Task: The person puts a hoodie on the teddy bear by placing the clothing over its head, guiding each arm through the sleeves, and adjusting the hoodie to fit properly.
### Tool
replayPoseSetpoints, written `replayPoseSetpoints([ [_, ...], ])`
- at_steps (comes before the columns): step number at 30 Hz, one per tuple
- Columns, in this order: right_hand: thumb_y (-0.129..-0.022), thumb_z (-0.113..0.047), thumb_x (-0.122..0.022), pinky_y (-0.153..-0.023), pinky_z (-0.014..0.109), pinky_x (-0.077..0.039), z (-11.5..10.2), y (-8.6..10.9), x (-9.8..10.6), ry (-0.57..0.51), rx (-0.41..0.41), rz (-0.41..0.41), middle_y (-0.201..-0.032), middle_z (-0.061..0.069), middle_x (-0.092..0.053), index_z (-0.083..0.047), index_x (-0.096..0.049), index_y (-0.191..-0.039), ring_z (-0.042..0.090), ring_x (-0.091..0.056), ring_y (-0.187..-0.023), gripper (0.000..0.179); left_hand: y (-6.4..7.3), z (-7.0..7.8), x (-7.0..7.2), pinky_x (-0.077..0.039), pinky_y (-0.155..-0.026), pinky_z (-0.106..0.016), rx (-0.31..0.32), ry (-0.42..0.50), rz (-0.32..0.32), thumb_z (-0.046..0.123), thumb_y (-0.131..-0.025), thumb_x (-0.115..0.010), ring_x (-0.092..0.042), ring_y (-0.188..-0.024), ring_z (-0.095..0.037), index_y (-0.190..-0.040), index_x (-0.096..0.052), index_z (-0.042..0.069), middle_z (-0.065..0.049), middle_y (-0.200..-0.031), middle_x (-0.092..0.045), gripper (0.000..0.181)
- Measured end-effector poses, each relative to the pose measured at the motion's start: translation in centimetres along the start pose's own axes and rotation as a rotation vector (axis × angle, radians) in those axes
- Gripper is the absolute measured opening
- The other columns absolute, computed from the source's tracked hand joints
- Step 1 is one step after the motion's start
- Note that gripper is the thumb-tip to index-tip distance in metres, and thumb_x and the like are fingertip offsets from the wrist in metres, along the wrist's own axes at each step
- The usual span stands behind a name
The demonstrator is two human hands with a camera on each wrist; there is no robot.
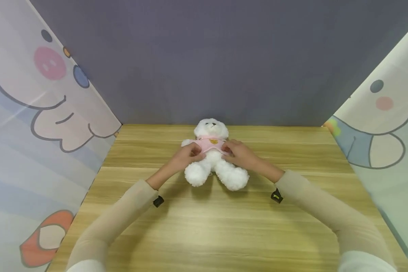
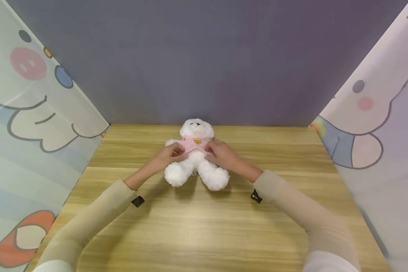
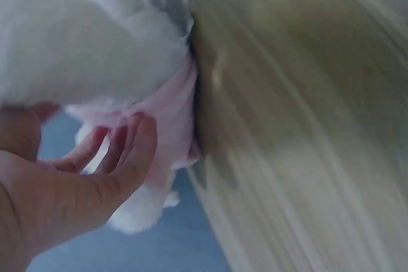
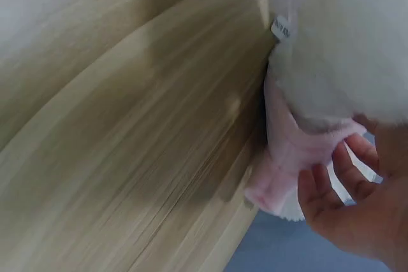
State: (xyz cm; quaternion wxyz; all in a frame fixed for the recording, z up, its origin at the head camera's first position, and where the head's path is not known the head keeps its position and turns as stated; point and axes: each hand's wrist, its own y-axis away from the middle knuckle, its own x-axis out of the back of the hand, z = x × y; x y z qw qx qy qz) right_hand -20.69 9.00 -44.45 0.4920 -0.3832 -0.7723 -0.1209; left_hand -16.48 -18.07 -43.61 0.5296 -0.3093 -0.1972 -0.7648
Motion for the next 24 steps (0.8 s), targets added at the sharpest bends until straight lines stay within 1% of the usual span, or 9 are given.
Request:
replayPoseSetpoints([
  [3,-0.098,-0.018,-0.069,-0.081,0.038,-0.052,-0.2,-0.3,-0.2,0.009,0.016,0.024,-0.103,0.008,-0.065,-0.008,-0.067,-0.11,0.02,-0.06,-0.089,0.017,-0.6,-0.8,-0.8,-0.052,-0.076,-0.035,-0.115,-0.183,0.063,0.014,-0.103,-0.059,-0.061,-0.085,-0.023,-0.108,-0.062,0.001,-0.011,-0.094,-0.065,0.015],
  [5,-0.098,-0.015,-0.069,-0.078,0.037,-0.052,-0.1,-0.2,0.0,0.012,0.042,0.033,-0.101,0.006,-0.065,-0.01,-0.068,-0.108,0.019,-0.06,-0.087,0.011,-0.3,-1.5,-1.0,-0.051,-0.069,-0.033,-0.169,-0.314,0.124,0.01,-0.104,-0.058,-0.058,-0.077,-0.02,-0.104,-0.062,0.002,-0.009,-0.088,-0.064,0.009],
  [7,-0.097,-0.011,-0.069,-0.076,0.036,-0.052,0.1,0.2,0.3,0.001,0.071,0.033,-0.1,0.005,-0.066,-0.011,-0.07,-0.105,0.018,-0.06,-0.087,0.008,0.4,-2.2,-1.0,-0.05,-0.065,-0.032,-0.211,-0.402,0.164,0.005,-0.102,-0.058,-0.056,-0.073,-0.018,-0.101,-0.061,0.004,-0.007,-0.087,-0.063,0.004],
  [11,-0.094,-0.005,-0.07,-0.078,0.036,-0.055,0.7,1.0,0.9,-0.025,0.147,0.039,-0.104,0.007,-0.067,-0.011,-0.072,-0.098,0.021,-0.062,-0.091,0.007,1.7,-3.6,-0.6,-0.049,-0.061,-0.03,-0.28,-0.446,0.16,0.005,-0.102,-0.059,-0.052,-0.072,-0.016,-0.099,-0.056,0.007,-0.005,-0.09,-0.06,0.004],
  [14,-0.093,-0.002,-0.071,-0.079,0.036,-0.059,1.0,1.0,1.0,-0.081,0.168,0.043,-0.109,0.01,-0.066,-0.008,-0.071,-0.103,0.025,-0.065,-0.097,0.011,2.0,-4.1,-0.3,-0.048,-0.063,-0.029,-0.344,-0.468,0.112,0.01,-0.105,-0.055,-0.05,-0.075,-0.017,-0.105,-0.055,0.006,-0.006,-0.094,-0.055,0.003],
  [16,-0.093,-0.002,-0.071,-0.08,0.037,-0.06,1.0,0.8,0.9,-0.118,0.168,0.047,-0.112,0.012,-0.065,-0.005,-0.068,-0.109,0.029,-0.067,-0.1,0.017,2.2,-3.9,0.2,-0.048,-0.065,-0.029,-0.329,-0.464,0.072,0.01,-0.106,-0.054,-0.05,-0.078,-0.017,-0.107,-0.056,0.006,-0.007,-0.096,-0.054,0.005],
  [18,-0.092,-0.001,-0.073,-0.082,0.039,-0.06,0.7,0.7,0.8,-0.155,0.15,0.05,-0.114,0.015,-0.065,-0.001,-0.065,-0.115,0.032,-0.067,-0.103,0.024,2.5,-3.2,0.8,-0.047,-0.063,-0.029,-0.267,-0.467,0.045,0.01,-0.106,-0.053,-0.05,-0.076,-0.017,-0.106,-0.06,0.007,-0.005,-0.095,-0.055,0.007],
  [21,-0.091,-0.002,-0.074,-0.084,0.039,-0.06,0.0,0.5,0.4,-0.183,0.127,0.061,-0.116,0.018,-0.064,0.001,-0.063,-0.117,0.034,-0.069,-0.103,0.028,2.7,-1.4,2.1,-0.044,-0.057,-0.028,-0.173,-0.492,0.042,0.009,-0.105,-0.054,-0.05,-0.071,-0.015,-0.105,-0.064,0.01,-0.002,-0.094,-0.057,0.011],
  [24,-0.091,-0.003,-0.074,-0.087,0.038,-0.059,-0.7,0.3,0.3,-0.195,0.115,0.075,-0.118,0.017,-0.064,0.0,-0.064,-0.116,0.032,-0.069,-0.104,0.027,2.5,1.0,3.3,-0.044,-0.055,-0.028,-0.178,-0.51,0.065,0.007,-0.102,-0.057,-0.052,-0.068,-0.015,-0.107,-0.068,0.007,-0.003,-0.092,-0.061,0.012],
])
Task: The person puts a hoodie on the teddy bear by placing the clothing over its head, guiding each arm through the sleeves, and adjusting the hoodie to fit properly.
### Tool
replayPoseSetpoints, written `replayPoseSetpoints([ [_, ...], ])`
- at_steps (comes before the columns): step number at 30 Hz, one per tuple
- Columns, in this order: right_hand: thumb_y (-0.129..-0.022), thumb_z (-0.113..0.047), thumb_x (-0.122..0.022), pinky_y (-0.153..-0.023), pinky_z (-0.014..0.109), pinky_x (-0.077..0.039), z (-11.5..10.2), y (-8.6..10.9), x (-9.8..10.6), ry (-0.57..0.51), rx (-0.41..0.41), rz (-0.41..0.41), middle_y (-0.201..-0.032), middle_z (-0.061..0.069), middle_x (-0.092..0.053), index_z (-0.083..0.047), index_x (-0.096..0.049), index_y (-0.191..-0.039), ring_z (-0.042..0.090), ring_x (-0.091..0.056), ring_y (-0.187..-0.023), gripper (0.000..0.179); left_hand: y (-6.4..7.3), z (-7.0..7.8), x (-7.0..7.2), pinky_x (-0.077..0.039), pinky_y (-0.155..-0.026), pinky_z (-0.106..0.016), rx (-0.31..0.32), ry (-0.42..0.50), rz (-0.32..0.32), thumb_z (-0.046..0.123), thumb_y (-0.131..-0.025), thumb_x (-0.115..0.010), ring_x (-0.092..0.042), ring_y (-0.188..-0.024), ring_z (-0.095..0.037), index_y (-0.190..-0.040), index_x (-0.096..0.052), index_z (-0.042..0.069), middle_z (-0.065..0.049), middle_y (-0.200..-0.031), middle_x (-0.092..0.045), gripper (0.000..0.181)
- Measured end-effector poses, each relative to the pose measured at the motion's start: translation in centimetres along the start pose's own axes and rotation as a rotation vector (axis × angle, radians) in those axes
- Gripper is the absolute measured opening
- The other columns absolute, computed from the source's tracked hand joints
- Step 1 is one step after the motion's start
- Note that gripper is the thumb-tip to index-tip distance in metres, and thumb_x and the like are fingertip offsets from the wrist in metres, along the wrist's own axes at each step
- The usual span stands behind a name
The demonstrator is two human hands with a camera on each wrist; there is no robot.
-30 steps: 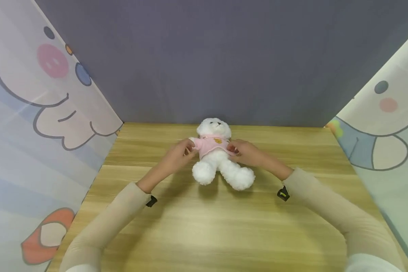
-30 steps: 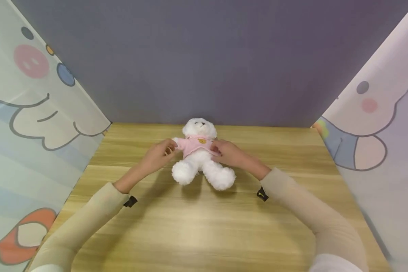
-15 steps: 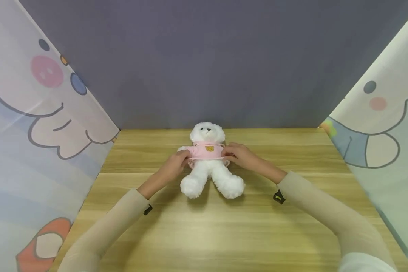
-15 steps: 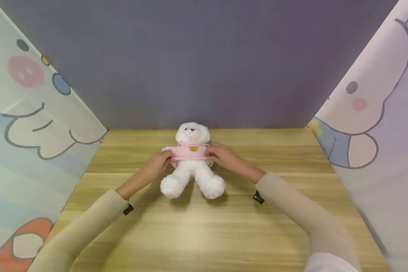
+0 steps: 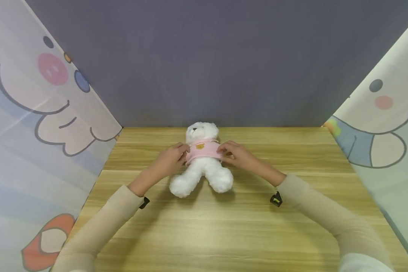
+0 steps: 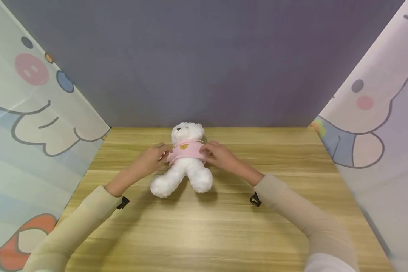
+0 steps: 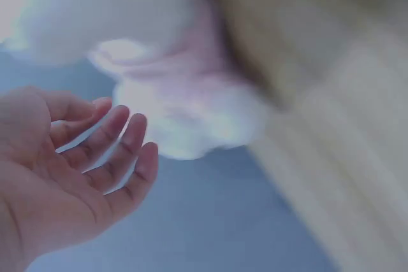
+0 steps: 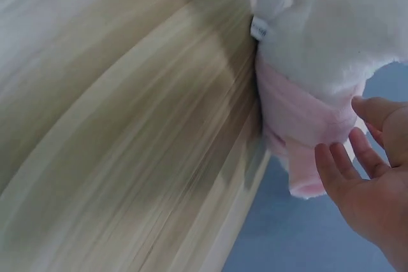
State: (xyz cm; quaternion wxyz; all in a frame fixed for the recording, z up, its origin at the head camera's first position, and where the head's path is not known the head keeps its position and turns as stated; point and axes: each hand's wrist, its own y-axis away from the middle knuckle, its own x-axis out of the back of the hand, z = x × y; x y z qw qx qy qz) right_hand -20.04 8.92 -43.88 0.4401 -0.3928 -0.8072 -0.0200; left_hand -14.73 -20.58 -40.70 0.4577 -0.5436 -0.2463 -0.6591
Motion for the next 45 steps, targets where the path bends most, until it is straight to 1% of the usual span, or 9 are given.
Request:
replayPoseSetpoints([
  [3,-0.092,-0.002,-0.073,-0.09,0.041,-0.058,-0.6,-0.5,-0.2,-0.007,0.014,0.02,-0.117,0.015,-0.065,-0.001,-0.064,-0.116,0.031,-0.068,-0.106,0.026,-1.0,1.5,1.7,-0.049,-0.06,-0.029,-0.061,-0.03,-0.018,0.005,-0.098,-0.061,-0.057,-0.072,-0.015,-0.109,-0.068,0.004,-0.005,-0.096,-0.064,0.013],
  [7,-0.092,0.004,-0.07,-0.094,0.043,-0.056,-1.3,-1.3,-0.1,-0.067,0.004,0.028,-0.117,0.016,-0.065,0.002,-0.062,-0.12,0.032,-0.067,-0.11,0.029,-3.0,2.8,2.5,-0.053,-0.069,-0.03,-0.11,-0.057,-0.121,0.01,-0.098,-0.066,-0.062,-0.081,-0.017,-0.114,-0.067,0.004,-0.008,-0.106,-0.066,0.017],
  [12,-0.092,0.011,-0.066,-0.096,0.036,-0.055,-1.0,-1.7,-0.2,-0.154,-0.091,0.021,-0.12,0.017,-0.066,0.003,-0.058,-0.128,0.03,-0.066,-0.112,0.038,-5.9,2.6,0.8,-0.055,-0.079,-0.032,-0.162,-0.086,-0.219,0.022,-0.097,-0.069,-0.063,-0.09,-0.02,-0.121,-0.063,0.003,-0.01,-0.113,-0.065,0.031],
  [16,-0.092,0.008,-0.067,-0.092,0.036,-0.057,-1.0,-1.8,-0.8,-0.126,-0.111,0.019,-0.118,0.016,-0.066,0.002,-0.058,-0.126,0.03,-0.068,-0.107,0.035,-6.5,1.8,-0.7,-0.053,-0.076,-0.031,-0.197,-0.114,-0.232,0.022,-0.091,-0.076,-0.059,-0.084,-0.019,-0.117,-0.061,0.003,-0.009,-0.105,-0.062,0.036],
  [21,-0.092,-0.014,-0.076,-0.076,0.031,-0.057,-1.3,-2.1,-1.6,0.05,-0.145,0.034,-0.102,0.012,-0.063,-0.002,-0.059,-0.109,0.023,-0.065,-0.089,0.028,-6.1,1.4,-0.7,-0.052,-0.079,-0.031,-0.253,-0.06,-0.21,0.013,-0.088,-0.08,-0.058,-0.088,-0.02,-0.107,-0.064,0.003,-0.009,-0.103,-0.061,0.027],
  [28,-0.088,-0.029,-0.075,-0.056,0.031,-0.046,-1.2,-2.6,-2.9,0.312,-0.22,0.05,-0.089,0.005,-0.053,-0.008,-0.053,-0.099,0.019,-0.053,-0.07,0.032,-6.1,1.9,-1.3,-0.055,-0.077,-0.029,-0.327,-0.099,-0.122,0.001,-0.098,-0.062,-0.065,-0.089,-0.024,-0.102,-0.066,0.0,-0.013,-0.1,-0.066,0.005],
  [36,-0.085,-0.028,-0.077,-0.049,0.038,-0.049,0.6,-3.8,-3.8,0.712,-0.22,0.142,-0.094,0.015,-0.049,-0.001,-0.048,-0.102,0.032,-0.054,-0.077,0.044,-5.8,2.7,-2.5,-0.054,-0.083,-0.032,-0.359,-0.292,-0.216,-0.008,-0.098,-0.055,-0.064,-0.093,-0.029,-0.109,-0.06,-0.006,-0.017,-0.103,-0.064,0.012],
  [41,-0.086,-0.015,-0.078,-0.068,0.046,-0.057,1.1,-3.9,-3.5,0.549,-0.163,0.108,-0.112,0.025,-0.048,0.003,-0.046,-0.115,0.042,-0.056,-0.095,0.046,-5.8,2.7,-3.1,-0.053,-0.078,-0.034,-0.284,-0.216,-0.189,-0.001,-0.094,-0.058,-0.062,-0.086,-0.028,-0.106,-0.058,-0.005,-0.016,-0.097,-0.063,0.013],
  [45,-0.088,-0.004,-0.074,-0.087,0.05,-0.053,0.7,-3.9,-2.2,0.166,-0.085,0.019,-0.128,0.033,-0.047,0.012,-0.04,-0.137,0.043,-0.056,-0.105,0.062,-6.3,2.5,-3.5,-0.051,-0.062,-0.033,-0.15,-0.178,-0.092,0.015,-0.093,-0.064,-0.058,-0.07,-0.022,-0.101,-0.056,-0.002,-0.01,-0.083,-0.059,0.02],
])
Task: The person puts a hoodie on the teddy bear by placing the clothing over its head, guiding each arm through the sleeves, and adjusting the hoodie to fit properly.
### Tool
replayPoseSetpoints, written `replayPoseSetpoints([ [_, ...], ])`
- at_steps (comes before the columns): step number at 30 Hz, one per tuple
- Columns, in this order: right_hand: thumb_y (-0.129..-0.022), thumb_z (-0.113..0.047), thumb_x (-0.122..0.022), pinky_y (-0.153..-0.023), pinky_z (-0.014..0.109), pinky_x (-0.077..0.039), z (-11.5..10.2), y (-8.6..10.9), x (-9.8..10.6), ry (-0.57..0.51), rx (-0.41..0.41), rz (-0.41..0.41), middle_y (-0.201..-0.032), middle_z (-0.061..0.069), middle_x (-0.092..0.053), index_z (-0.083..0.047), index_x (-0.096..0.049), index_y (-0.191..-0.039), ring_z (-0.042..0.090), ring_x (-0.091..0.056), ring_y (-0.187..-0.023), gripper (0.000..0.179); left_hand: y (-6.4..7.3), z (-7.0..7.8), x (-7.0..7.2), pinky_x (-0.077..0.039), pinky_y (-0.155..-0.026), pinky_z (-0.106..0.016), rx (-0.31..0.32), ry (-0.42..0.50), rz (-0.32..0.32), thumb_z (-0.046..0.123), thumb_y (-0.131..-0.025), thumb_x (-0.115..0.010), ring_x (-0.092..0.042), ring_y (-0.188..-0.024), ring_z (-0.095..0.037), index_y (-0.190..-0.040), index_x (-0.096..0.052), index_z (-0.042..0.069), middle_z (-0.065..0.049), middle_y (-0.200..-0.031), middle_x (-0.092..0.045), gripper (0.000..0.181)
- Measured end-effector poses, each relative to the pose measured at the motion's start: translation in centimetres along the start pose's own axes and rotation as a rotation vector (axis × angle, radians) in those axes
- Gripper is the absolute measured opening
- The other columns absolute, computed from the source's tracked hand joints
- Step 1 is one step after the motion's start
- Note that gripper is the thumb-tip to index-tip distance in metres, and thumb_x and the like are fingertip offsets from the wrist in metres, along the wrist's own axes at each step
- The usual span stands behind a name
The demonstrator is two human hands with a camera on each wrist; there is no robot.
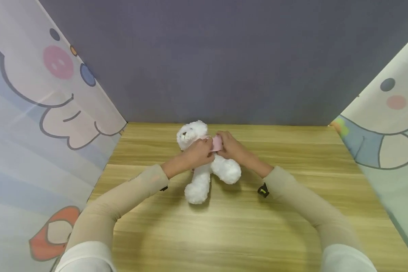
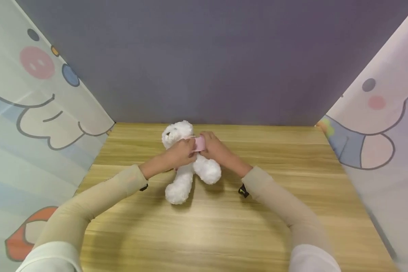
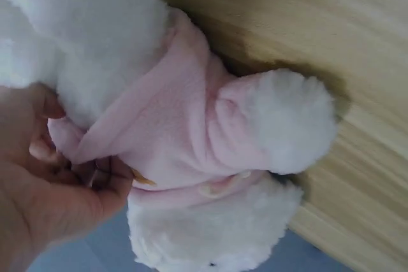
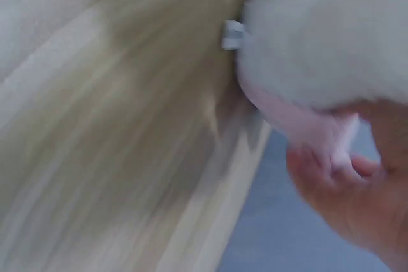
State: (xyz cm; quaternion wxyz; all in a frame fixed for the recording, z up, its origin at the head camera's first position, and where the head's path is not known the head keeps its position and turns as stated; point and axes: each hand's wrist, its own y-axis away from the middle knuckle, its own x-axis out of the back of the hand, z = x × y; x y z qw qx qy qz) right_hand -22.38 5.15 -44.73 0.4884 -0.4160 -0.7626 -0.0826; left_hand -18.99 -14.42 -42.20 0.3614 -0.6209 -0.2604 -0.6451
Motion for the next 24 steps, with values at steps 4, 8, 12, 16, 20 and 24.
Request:
replayPoseSetpoints([
  [4,-0.091,0.002,-0.068,-0.086,0.042,-0.056,0.0,0.4,1.7,-0.338,-0.081,-0.117,-0.132,0.028,-0.049,0.011,-0.034,-0.144,0.035,-0.061,-0.106,0.064,-0.9,0.2,0.1,-0.053,-0.054,-0.034,0.079,-0.113,0.007,0.029,-0.098,-0.066,-0.061,-0.064,-0.023,-0.109,-0.056,0.0,-0.01,-0.079,-0.061,0.032],
  [8,-0.095,0.002,-0.064,-0.093,0.041,-0.055,0.3,0.6,2.4,-0.379,-0.124,-0.147,-0.13,0.024,-0.055,0.006,-0.038,-0.138,0.034,-0.062,-0.114,0.051,-1.4,0.7,-0.1,-0.057,-0.056,-0.035,0.161,-0.292,-0.063,0.044,-0.099,-0.064,-0.063,-0.076,-0.029,-0.118,-0.055,0.007,-0.013,-0.096,-0.06,0.042],
  [12,-0.098,0.002,-0.059,-0.083,0.038,-0.056,0.6,0.7,2.6,-0.336,-0.101,-0.138,-0.12,0.021,-0.061,0.003,-0.043,-0.131,0.03,-0.065,-0.103,0.036,-2.0,1.5,-0.6,-0.058,-0.058,-0.031,0.166,-0.443,-0.096,0.037,-0.104,-0.057,-0.062,-0.078,-0.027,-0.107,-0.06,0.005,-0.014,-0.098,-0.06,0.032],
  [16,-0.097,0.003,-0.057,-0.071,0.035,-0.054,0.7,0.7,2.8,-0.326,-0.068,-0.127,-0.112,0.02,-0.063,0.004,-0.045,-0.125,0.025,-0.065,-0.09,0.03,-2.8,1.8,-0.9,-0.057,-0.058,-0.027,0.114,-0.545,-0.088,0.025,-0.106,-0.055,-0.064,-0.073,-0.018,-0.095,-0.069,0.008,-0.006,-0.086,-0.065,0.026],
  [20,-0.096,0.005,-0.054,-0.075,0.034,-0.053,0.9,0.5,3.2,-0.307,-0.054,-0.114,-0.104,0.017,-0.066,0.005,-0.047,-0.123,0.024,-0.064,-0.087,0.028,-2.8,1.4,-1.0,-0.055,-0.053,-0.025,0.087,-0.521,-0.049,0.016,-0.104,-0.057,-0.061,-0.069,-0.013,-0.092,-0.071,0.011,-0.003,-0.081,-0.064,0.019],
  [24,-0.097,0.005,-0.053,-0.078,0.037,-0.054,1.6,0.5,3.7,-0.199,-0.049,-0.059,-0.098,0.015,-0.069,0.004,-0.055,-0.116,0.028,-0.066,-0.088,0.019,-2.0,0.7,-0.9,-0.054,-0.049,-0.028,-0.004,-0.473,-0.01,0.014,-0.105,-0.054,-0.06,-0.066,-0.018,-0.096,-0.064,0.003,-0.009,-0.081,-0.063,0.017],
])
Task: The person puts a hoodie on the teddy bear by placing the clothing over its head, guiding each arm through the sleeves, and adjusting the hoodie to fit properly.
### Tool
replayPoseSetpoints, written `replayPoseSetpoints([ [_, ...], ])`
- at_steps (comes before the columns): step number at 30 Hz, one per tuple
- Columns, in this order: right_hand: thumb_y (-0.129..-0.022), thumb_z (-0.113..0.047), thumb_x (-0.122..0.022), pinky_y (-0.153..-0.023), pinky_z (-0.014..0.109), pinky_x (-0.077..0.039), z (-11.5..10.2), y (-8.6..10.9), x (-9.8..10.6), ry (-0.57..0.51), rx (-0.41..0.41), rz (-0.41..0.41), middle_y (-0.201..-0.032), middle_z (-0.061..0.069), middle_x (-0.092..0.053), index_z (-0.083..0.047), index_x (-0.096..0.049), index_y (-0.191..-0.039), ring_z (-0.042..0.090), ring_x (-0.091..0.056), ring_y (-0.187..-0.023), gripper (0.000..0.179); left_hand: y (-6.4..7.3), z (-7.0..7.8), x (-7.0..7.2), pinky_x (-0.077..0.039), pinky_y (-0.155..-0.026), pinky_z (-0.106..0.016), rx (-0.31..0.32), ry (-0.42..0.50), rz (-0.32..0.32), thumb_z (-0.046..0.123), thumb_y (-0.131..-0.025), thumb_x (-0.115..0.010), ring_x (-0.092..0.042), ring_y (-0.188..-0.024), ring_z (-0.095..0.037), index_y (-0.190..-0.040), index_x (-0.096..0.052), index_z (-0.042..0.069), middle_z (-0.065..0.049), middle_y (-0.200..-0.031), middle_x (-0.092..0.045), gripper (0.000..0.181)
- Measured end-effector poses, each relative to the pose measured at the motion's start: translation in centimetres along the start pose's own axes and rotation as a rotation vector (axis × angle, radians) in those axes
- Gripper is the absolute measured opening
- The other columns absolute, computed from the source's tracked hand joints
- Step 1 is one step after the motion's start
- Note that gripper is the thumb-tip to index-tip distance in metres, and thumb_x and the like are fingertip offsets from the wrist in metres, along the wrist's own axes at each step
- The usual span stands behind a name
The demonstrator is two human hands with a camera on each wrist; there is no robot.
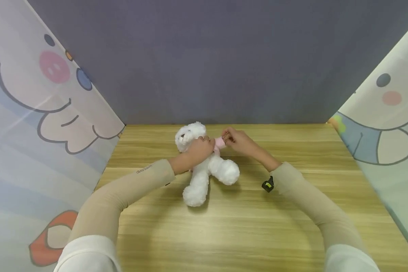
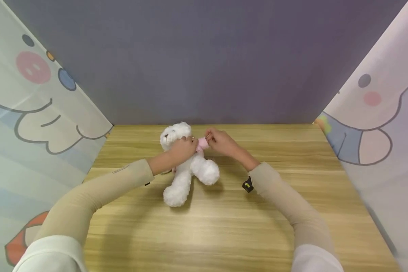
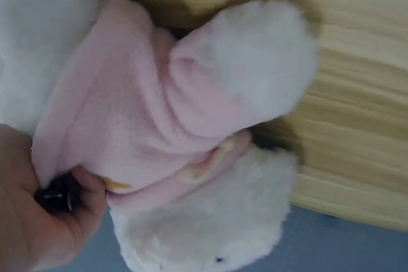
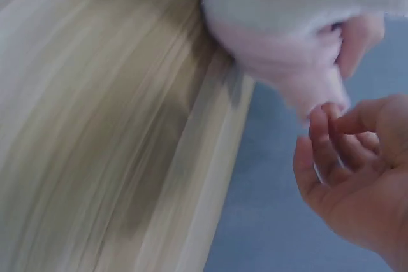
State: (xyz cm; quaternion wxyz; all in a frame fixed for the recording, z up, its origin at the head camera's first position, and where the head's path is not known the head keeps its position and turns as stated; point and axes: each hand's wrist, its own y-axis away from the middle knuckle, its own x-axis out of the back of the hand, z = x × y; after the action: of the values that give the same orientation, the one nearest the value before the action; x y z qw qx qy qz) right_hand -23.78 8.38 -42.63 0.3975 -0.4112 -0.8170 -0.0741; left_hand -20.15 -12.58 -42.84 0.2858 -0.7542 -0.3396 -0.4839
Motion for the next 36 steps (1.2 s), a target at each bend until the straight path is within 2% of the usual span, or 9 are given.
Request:
replayPoseSetpoints([
  [6,-0.099,-0.003,-0.062,-0.078,0.038,-0.058,0.2,0.0,0.4,0.138,0.003,0.018,-0.1,0.014,-0.074,0.0,-0.069,-0.11,0.029,-0.07,-0.089,0.014,0.3,-1.1,0.2,-0.057,-0.052,-0.032,-0.06,0.041,0.087,0.016,-0.101,-0.06,-0.066,-0.068,-0.022,-0.093,-0.065,0.003,-0.01,-0.083,-0.068,0.016],
  [12,-0.103,-0.011,-0.059,-0.064,0.035,-0.051,-0.1,-0.5,-0.1,0.117,-0.056,-0.015,-0.084,0.015,-0.074,-0.003,-0.066,-0.118,0.034,-0.07,-0.073,0.018,0.0,-1.6,-0.2,-0.055,-0.051,-0.03,-0.087,0.043,0.049,0.015,-0.101,-0.061,-0.064,-0.064,-0.018,-0.088,-0.066,0.005,-0.008,-0.081,-0.068,0.017],
  [15,-0.099,-0.01,-0.065,-0.067,0.034,-0.052,0.2,-0.8,-0.3,0.153,-0.04,-0.002,-0.087,0.013,-0.074,-0.004,-0.068,-0.119,0.03,-0.069,-0.075,0.021,0.3,-1.7,-0.6,-0.056,-0.054,-0.029,-0.106,0.021,0.069,0.013,-0.102,-0.059,-0.064,-0.067,-0.019,-0.093,-0.066,0.004,-0.008,-0.085,-0.068,0.014],
  [20,-0.09,-0.009,-0.074,-0.078,0.039,-0.055,0.2,-1.2,-0.4,0.244,0.031,0.033,-0.104,0.013,-0.072,-0.001,-0.071,-0.116,0.029,-0.067,-0.09,0.027,1.3,-1.7,-0.7,-0.057,-0.063,-0.032,-0.148,0.004,0.106,0.007,-0.101,-0.057,-0.061,-0.07,-0.023,-0.102,-0.062,0.001,-0.012,-0.091,-0.065,0.008],
  [23,-0.088,-0.012,-0.072,-0.075,0.039,-0.056,0.3,-1.2,-0.4,0.327,0.037,0.07,-0.106,0.011,-0.072,-0.004,-0.073,-0.112,0.028,-0.067,-0.09,0.025,1.9,-1.6,-0.9,-0.055,-0.06,-0.03,-0.188,-0.017,0.159,0.008,-0.102,-0.059,-0.057,-0.067,-0.021,-0.1,-0.061,0.003,-0.011,-0.088,-0.063,0.005],
  [27,-0.088,-0.018,-0.071,-0.062,0.037,-0.055,0.8,-0.8,-0.5,0.446,-0.006,0.131,-0.097,0.005,-0.074,-0.011,-0.076,-0.104,0.021,-0.067,-0.08,0.019,3.0,-1.0,-1.3,-0.051,-0.054,-0.027,-0.248,-0.055,0.28,0.01,-0.101,-0.061,-0.054,-0.062,-0.018,-0.093,-0.063,0.007,-0.007,-0.084,-0.063,0.009],
  [29,-0.088,-0.018,-0.071,-0.057,0.036,-0.053,1.1,-0.5,-0.4,0.464,-0.02,0.149,-0.091,0.004,-0.075,-0.013,-0.077,-0.101,0.019,-0.067,-0.075,0.015,3.6,-0.7,-1.4,-0.05,-0.053,-0.026,-0.247,-0.064,0.322,0.011,-0.099,-0.063,-0.053,-0.063,-0.018,-0.092,-0.064,0.008,-0.006,-0.085,-0.063,0.008],
  [32,-0.088,-0.015,-0.071,-0.059,0.036,-0.055,1.2,-0.1,-0.3,0.415,0.003,0.128,-0.088,0.006,-0.075,-0.01,-0.076,-0.1,0.022,-0.069,-0.074,0.014,4.5,-0.3,-1.2,-0.049,-0.05,-0.026,-0.194,-0.056,0.339,0.012,-0.097,-0.066,-0.052,-0.064,-0.019,-0.097,-0.065,0.008,-0.007,-0.088,-0.062,0.005],
  [36,-0.089,-0.013,-0.07,-0.069,0.038,-0.057,0.9,0.3,0.2,0.342,0.028,0.051,-0.092,0.008,-0.074,-0.005,-0.074,-0.107,0.028,-0.07,-0.082,0.02,5.2,0.0,-0.7,-0.05,-0.047,-0.026,-0.117,-0.005,0.338,0.018,-0.093,-0.071,-0.059,-0.069,-0.023,-0.115,-0.065,0.009,-0.009,-0.099,-0.063,0.024],
])
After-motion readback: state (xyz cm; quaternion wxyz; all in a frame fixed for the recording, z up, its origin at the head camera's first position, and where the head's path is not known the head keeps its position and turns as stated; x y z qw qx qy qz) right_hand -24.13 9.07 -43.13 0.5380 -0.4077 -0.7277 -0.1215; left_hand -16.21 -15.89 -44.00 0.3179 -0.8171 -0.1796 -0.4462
